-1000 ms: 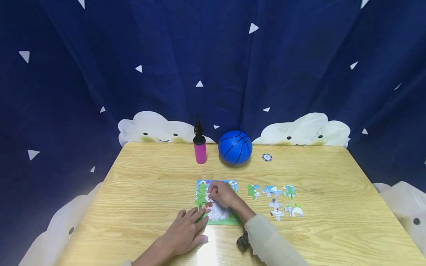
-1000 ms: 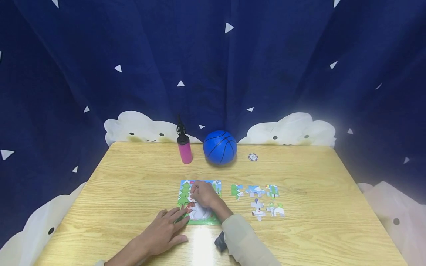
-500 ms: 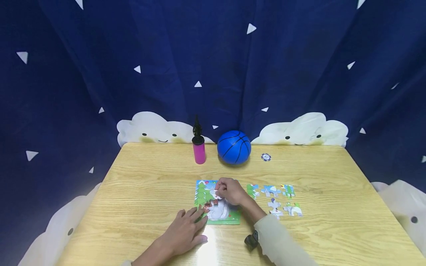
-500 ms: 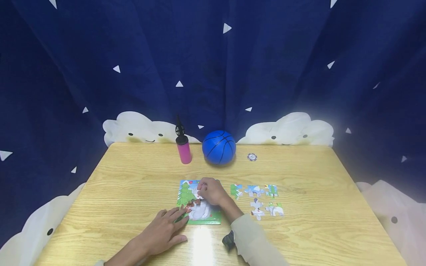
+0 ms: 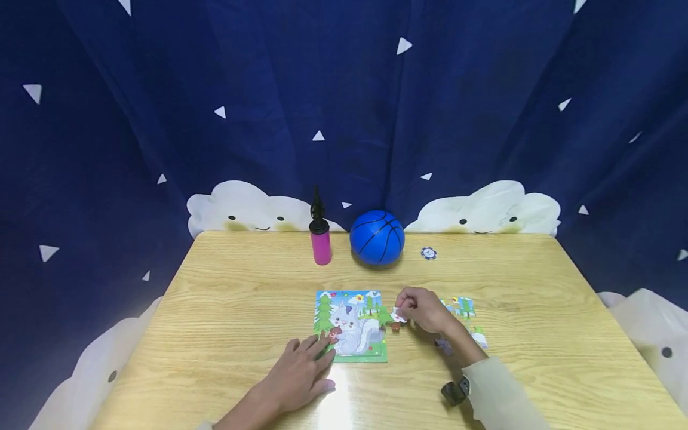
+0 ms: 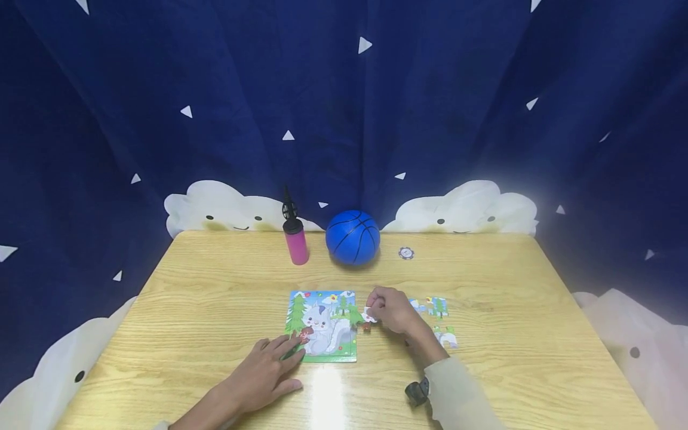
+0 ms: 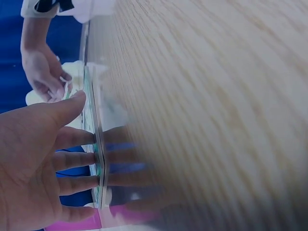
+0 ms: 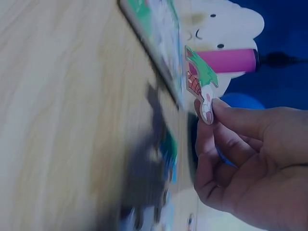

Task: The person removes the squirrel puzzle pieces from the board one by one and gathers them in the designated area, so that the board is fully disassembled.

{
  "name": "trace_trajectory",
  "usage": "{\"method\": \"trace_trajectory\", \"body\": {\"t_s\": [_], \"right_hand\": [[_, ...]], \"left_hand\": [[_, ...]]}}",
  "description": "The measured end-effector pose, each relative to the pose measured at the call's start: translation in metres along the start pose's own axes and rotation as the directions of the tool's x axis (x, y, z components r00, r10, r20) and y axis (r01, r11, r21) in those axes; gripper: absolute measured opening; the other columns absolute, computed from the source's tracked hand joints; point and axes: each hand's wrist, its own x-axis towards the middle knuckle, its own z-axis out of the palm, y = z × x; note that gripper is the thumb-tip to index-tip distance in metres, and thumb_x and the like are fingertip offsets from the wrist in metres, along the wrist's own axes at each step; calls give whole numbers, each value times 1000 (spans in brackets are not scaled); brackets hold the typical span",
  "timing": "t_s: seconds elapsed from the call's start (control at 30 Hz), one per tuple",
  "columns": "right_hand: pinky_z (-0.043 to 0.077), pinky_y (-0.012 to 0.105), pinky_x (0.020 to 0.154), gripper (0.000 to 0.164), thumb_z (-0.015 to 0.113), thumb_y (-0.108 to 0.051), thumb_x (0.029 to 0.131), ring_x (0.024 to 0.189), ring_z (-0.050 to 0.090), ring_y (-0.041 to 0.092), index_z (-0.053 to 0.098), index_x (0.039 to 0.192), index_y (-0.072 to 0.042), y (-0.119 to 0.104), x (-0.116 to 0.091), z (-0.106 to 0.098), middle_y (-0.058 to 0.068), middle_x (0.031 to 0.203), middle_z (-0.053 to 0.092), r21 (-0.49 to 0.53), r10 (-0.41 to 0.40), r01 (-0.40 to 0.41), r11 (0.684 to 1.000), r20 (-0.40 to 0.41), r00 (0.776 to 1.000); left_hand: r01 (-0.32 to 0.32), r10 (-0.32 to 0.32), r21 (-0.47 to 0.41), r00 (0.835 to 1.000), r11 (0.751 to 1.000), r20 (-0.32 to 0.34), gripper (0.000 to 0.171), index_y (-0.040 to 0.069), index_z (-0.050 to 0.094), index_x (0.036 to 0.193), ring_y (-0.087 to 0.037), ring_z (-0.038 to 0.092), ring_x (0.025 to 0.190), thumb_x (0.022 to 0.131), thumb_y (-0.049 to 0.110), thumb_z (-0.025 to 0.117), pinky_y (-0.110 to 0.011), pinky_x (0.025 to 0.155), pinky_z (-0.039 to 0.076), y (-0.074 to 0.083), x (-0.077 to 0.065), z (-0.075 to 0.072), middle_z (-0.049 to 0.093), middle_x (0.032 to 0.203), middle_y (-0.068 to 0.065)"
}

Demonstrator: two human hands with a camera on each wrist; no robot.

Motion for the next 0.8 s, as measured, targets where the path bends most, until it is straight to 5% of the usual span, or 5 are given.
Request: {"method": "trace_trajectory", "body": {"t_s": [0.43, 0.8], "right_hand": [[34, 18, 45, 4, 58, 0, 86, 56, 46, 11, 61, 89, 1, 23, -28, -16, 6, 66, 60, 16, 32, -33, 999, 42, 999], [40, 19, 47, 8, 63, 2, 82, 52, 50, 12, 63, 78, -4, 26, -28, -8, 5, 63, 59, -103, 75, -78, 992, -26, 997]], "left_hand": [[3, -3, 3, 1000, 1000, -4, 57, 14, 56, 133, -30, 49, 127, 91, 53, 49, -51, 96, 43, 1, 0, 0, 49, 143, -8], [1, -1, -15, 1000, 1000, -14, 56, 13, 57, 131, -31, 51, 125, 91, 51, 51, -51, 95, 43, 1, 0, -2, 52, 141, -9]]}}
